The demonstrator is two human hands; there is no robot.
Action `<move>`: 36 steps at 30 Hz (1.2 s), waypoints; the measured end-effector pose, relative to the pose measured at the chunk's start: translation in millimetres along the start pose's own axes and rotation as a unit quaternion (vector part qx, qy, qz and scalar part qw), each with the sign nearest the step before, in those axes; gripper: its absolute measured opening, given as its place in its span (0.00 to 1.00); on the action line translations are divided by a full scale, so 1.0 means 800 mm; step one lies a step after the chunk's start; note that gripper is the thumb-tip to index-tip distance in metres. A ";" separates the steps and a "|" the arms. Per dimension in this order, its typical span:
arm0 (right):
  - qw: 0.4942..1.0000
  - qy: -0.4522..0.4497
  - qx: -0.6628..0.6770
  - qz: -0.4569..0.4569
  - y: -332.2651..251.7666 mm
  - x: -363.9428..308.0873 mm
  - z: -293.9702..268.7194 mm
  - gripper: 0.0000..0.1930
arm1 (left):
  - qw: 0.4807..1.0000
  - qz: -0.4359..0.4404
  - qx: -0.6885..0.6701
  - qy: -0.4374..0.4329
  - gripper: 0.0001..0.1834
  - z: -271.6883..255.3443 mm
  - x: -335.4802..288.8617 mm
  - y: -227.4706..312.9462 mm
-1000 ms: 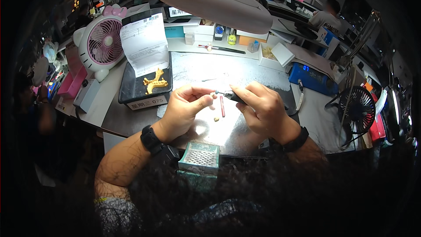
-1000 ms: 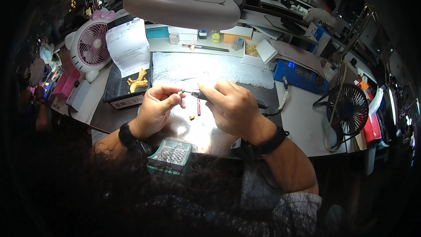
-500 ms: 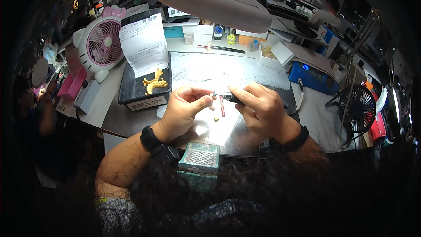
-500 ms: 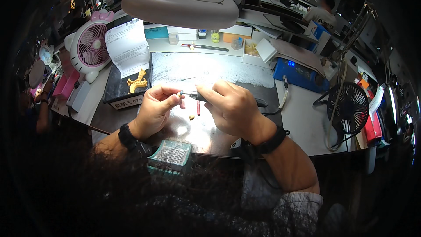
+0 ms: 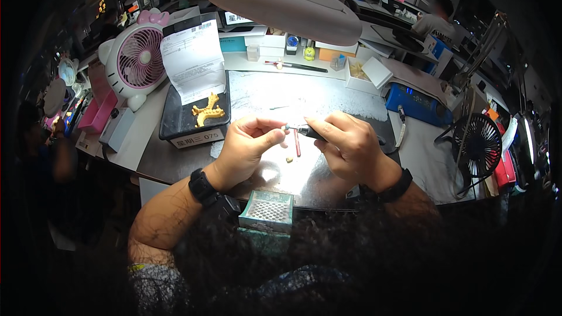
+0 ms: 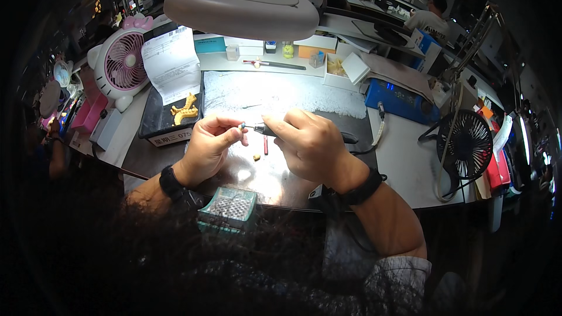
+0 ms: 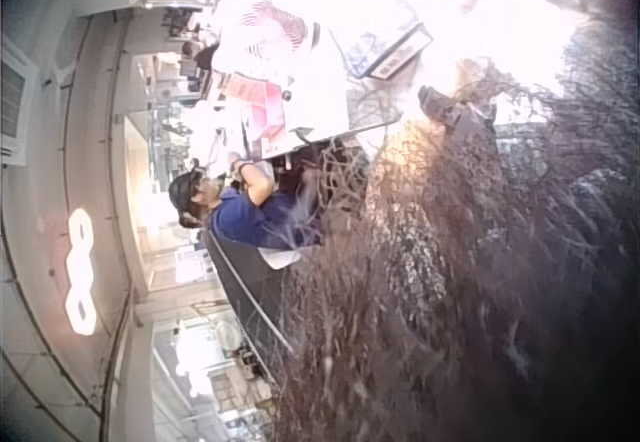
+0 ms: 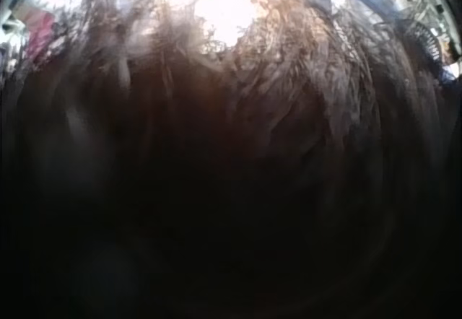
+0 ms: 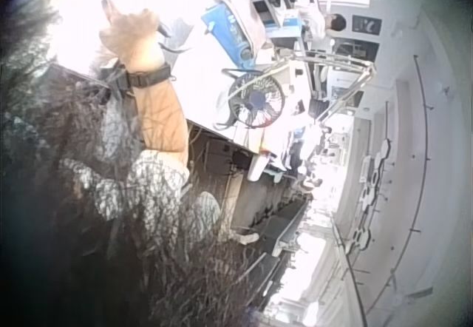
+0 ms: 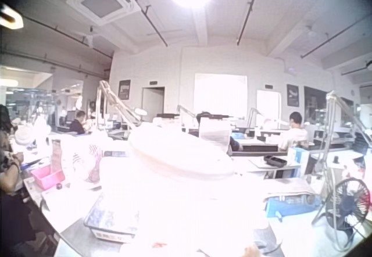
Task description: Polishing a small dental or medical component with a handheld rotary tool.
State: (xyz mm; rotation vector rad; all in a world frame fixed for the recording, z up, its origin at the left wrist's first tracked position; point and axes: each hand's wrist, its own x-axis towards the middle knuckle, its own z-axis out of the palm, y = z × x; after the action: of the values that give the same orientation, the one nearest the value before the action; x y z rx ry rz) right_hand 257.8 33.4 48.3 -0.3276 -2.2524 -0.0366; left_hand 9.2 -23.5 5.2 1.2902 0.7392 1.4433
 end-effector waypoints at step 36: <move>1.000 -0.017 -0.024 -0.003 -0.010 0.001 -0.007 0.22 | 0.996 -0.032 -0.067 -0.039 0.10 0.019 -0.007 0.008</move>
State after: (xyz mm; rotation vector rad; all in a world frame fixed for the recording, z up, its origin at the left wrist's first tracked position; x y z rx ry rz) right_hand 259.1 25.2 53.4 -0.3490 -2.2886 -0.0880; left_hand 21.6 -33.2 13.3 1.2026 0.6152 1.3602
